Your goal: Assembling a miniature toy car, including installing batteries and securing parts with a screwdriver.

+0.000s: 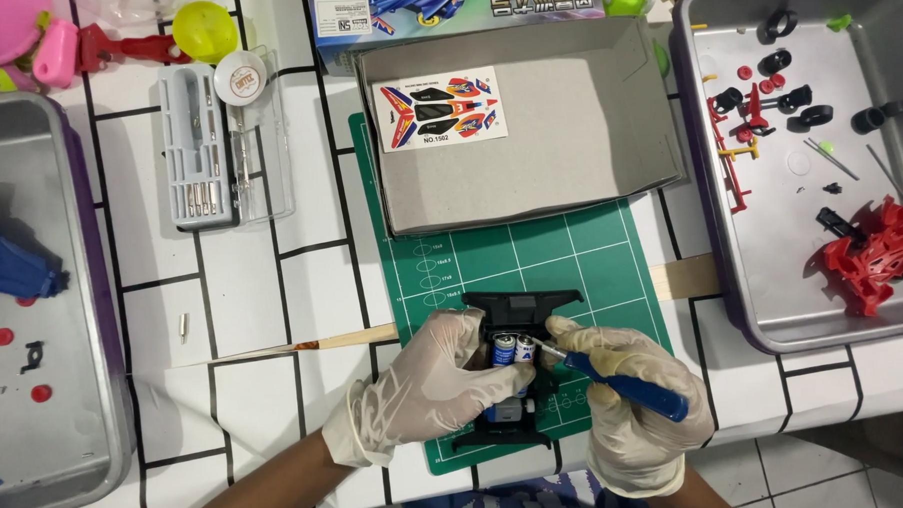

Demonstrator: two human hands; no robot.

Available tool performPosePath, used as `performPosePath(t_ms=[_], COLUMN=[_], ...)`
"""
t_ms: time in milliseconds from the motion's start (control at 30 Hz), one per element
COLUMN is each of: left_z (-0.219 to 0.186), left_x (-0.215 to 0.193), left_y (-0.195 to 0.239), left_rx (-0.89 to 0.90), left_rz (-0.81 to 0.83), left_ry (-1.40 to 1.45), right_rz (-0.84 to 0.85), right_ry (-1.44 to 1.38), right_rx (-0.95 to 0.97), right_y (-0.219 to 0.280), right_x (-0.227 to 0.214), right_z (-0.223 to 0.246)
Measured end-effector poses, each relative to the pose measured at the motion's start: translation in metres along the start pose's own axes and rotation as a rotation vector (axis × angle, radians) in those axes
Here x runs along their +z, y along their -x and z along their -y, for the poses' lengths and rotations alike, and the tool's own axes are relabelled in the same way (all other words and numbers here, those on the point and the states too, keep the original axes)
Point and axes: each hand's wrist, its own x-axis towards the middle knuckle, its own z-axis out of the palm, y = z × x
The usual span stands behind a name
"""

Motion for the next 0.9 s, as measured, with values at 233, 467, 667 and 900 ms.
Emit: performPosePath(t_ms=[233,467,667,900], left_z=[0.001,0.004,0.019,0.012], left_x=[0.0,-0.002,-0.003,0.003], left_y=[0.0,0.001,-0.002,-0.003], left_rx=[-0.039,0.108,0.192,-0.048], left_rz=[0.002,0.054,0.137,0.008], left_ry=[0.014,0.032,0.215,0.289], right_rz=[-0.017,-0.021,-0.026,-0.018], right_ry=[0.035,-0.099,-0.063,-0.047], right_rx=[-0.03,-0.04,-0.016,0.012], right_y=[0.005,0.012,0.006,0.0], right_x=[-0.001,-0.004,-0.001,0.001], right_z=[-0.005,-0.012,-0.003,0.005])
